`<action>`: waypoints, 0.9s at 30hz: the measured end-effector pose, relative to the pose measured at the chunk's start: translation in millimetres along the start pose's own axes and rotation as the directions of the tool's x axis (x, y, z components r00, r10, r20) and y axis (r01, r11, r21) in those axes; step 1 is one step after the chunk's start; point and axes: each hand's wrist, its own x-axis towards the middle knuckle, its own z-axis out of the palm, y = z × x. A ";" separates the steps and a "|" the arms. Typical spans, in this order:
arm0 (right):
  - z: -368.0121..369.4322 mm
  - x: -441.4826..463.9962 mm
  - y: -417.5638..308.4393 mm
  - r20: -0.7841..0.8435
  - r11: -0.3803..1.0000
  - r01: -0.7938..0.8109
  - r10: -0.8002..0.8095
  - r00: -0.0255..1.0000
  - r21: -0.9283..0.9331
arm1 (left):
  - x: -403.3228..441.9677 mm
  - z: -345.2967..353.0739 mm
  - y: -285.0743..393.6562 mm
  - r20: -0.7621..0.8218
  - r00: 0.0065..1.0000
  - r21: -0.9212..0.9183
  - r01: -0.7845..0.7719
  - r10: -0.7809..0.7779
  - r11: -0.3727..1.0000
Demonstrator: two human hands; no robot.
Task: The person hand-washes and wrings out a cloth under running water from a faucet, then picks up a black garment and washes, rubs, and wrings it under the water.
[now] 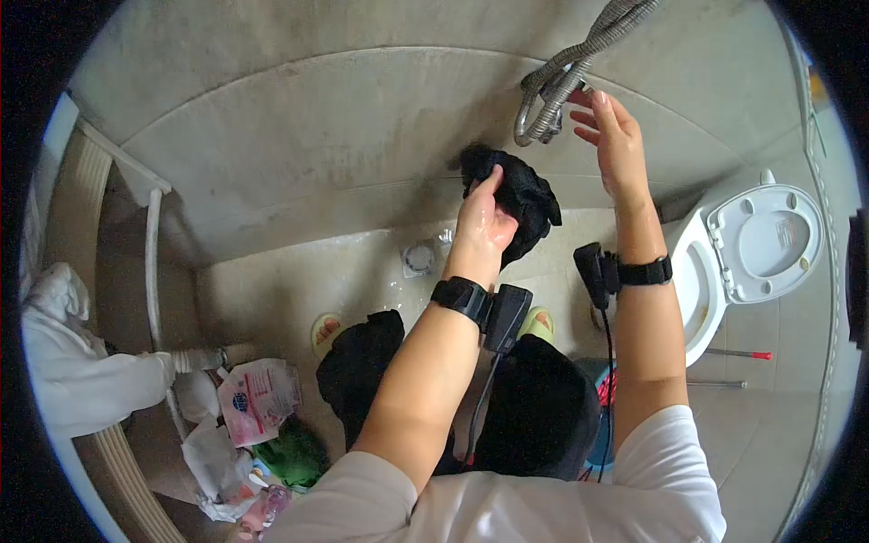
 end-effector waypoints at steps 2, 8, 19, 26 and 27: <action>-3.3 2.7 -4.7 0.022 0.999 -0.046 0.045 0.999 0.018 | -2.7 3.3 -2.0 0.011 1.000 0.003 -0.007 0.007 1.000; -7.8 2.7 -7.1 0.093 0.982 -0.172 0.164 0.982 0.079 | 2.6 -1.3 -2.0 0.032 0.999 -0.008 0.007 -0.007 1.000; 33.0 -49.2 93.1 0.021 0.927 -0.368 0.367 0.930 0.069 | -28.9 16.1 24.8 0.099 0.989 0.405 -0.144 0.113 0.903; 26.9 -23.3 57.8 0.022 0.774 -0.391 0.440 0.898 0.498 | -29.8 9.5 34.2 -0.036 0.969 0.598 -0.175 0.244 0.782; 33.4 -27.0 55.6 0.040 0.805 -0.394 0.422 0.906 0.444 | -27.6 7.6 34.9 -0.033 0.973 0.491 -0.182 0.227 0.852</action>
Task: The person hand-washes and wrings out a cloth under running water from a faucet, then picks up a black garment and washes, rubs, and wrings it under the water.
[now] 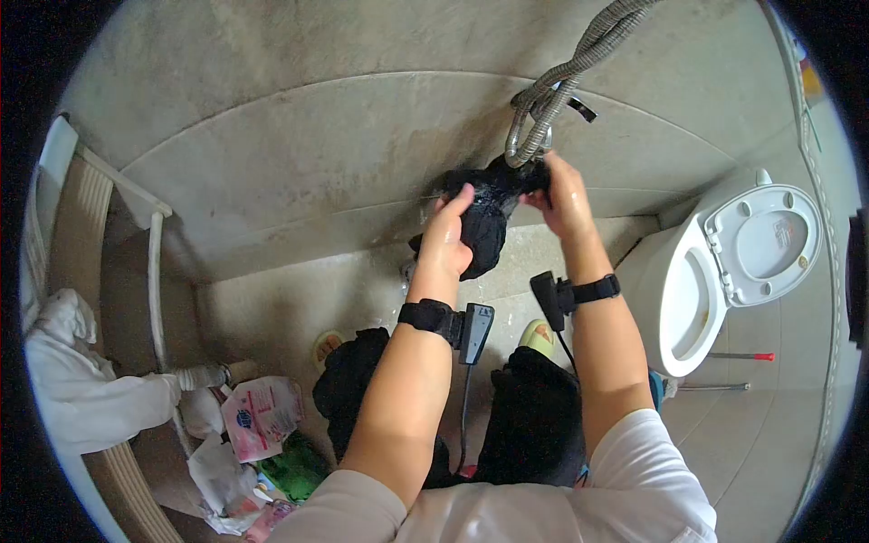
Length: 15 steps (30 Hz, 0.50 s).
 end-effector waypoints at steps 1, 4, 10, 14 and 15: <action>9.1 -6.6 5.3 0.045 0.986 0.027 -0.020 0.999 -0.167 | 3.0 -1.1 2.4 0.060 0.992 -0.083 0.112 -0.107 0.990; 32.6 -36.7 38.9 0.194 0.779 0.208 -0.113 0.974 -0.591 | -12.2 3.7 8.1 0.065 0.978 -0.156 0.207 -0.199 0.966; 39.8 -11.4 46.0 0.035 0.550 0.188 -0.277 0.960 -0.814 | 6.9 3.1 -24.2 0.089 0.982 -0.114 0.177 -0.168 0.978; 1.1 27.1 52.3 0.277 0.880 0.173 -0.050 0.960 -0.442 | -12.7 20.4 -14.8 0.091 0.970 -0.033 0.229 -0.225 0.973; 3.4 20.5 47.0 0.281 0.877 0.174 -0.046 0.959 -0.448 | -18.1 22.8 -6.2 0.140 0.945 -0.050 0.306 -0.297 0.951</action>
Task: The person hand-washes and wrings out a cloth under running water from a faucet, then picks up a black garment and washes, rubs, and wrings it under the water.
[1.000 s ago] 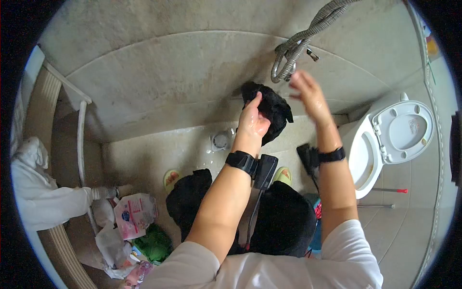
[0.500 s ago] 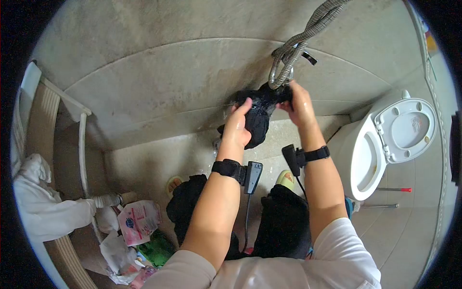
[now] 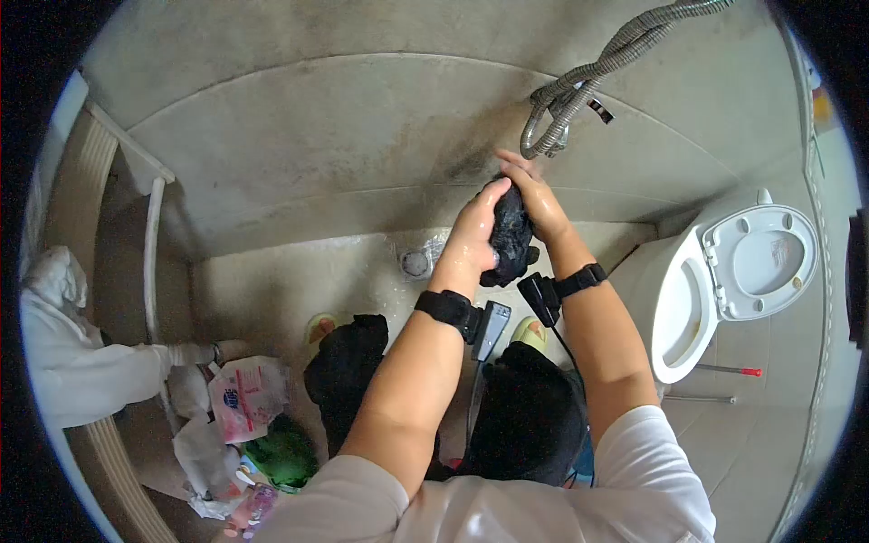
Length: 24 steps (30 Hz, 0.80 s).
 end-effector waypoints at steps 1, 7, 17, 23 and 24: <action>2.6 -11.0 -12.1 0.058 0.972 -0.116 0.106 0.993 0.204 | -2.7 -0.7 3.6 0.047 0.996 -0.019 0.081 -0.080 0.997; 8.4 -24.1 -13.0 -0.155 0.997 0.069 -0.073 0.985 -0.029 | 17.1 -32.8 11.3 -0.021 0.983 -0.105 -0.184 0.183 0.977; 25.7 13.5 10.3 -0.215 0.724 0.086 -0.313 0.925 -0.685 | 17.2 -19.3 -9.1 -0.093 0.955 -0.016 -0.284 0.281 0.959; -1.5 0.6 23.7 0.065 0.921 -0.176 0.163 0.984 0.347 | 3.5 -7.3 12.8 -0.020 1.000 0.056 -0.018 0.019 0.998; -4.2 -13.2 5.0 0.195 0.863 -0.321 0.264 0.945 0.391 | 2.3 -9.6 13.9 -0.002 0.999 0.010 -0.036 0.036 0.999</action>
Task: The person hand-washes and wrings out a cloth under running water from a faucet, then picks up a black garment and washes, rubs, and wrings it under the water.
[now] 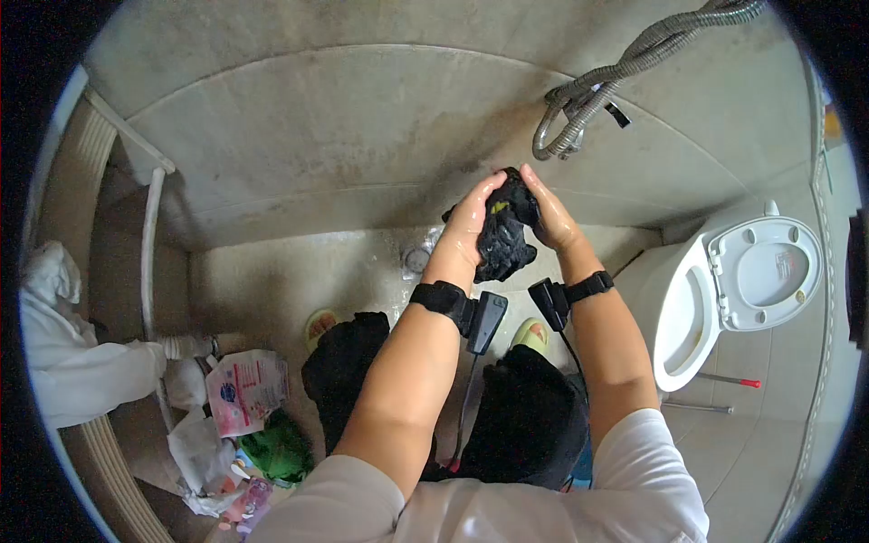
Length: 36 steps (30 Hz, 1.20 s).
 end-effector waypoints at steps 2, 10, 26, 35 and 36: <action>-2.0 -4.5 1.9 -0.090 0.977 0.080 -0.099 0.991 -0.197 | -3.2 -1.7 0.4 0.070 0.997 -0.086 -0.036 0.042 0.996; 28.7 -17.5 6.7 0.133 0.184 0.439 -0.792 0.596 -0.880 | 11.5 -14.6 -4.8 -0.081 0.984 -0.142 -0.168 0.157 0.976; -7.8 36.5 -5.0 -0.301 0.744 0.017 -0.291 0.908 -0.668 | 11.5 -4.1 -15.5 -0.140 0.983 0.137 -0.100 0.120 0.986; 70.8 -25.0 5.7 0.239 0.181 0.465 -0.668 0.705 -0.867 | 28.0 -45.9 -34.6 0.387 0.888 -0.454 -0.052 0.249 0.890; 73.4 -21.0 3.4 0.122 0.231 0.338 -0.633 0.764 -0.912 | 23.2 -34.8 -31.7 0.210 0.949 -0.407 -0.135 0.236 0.904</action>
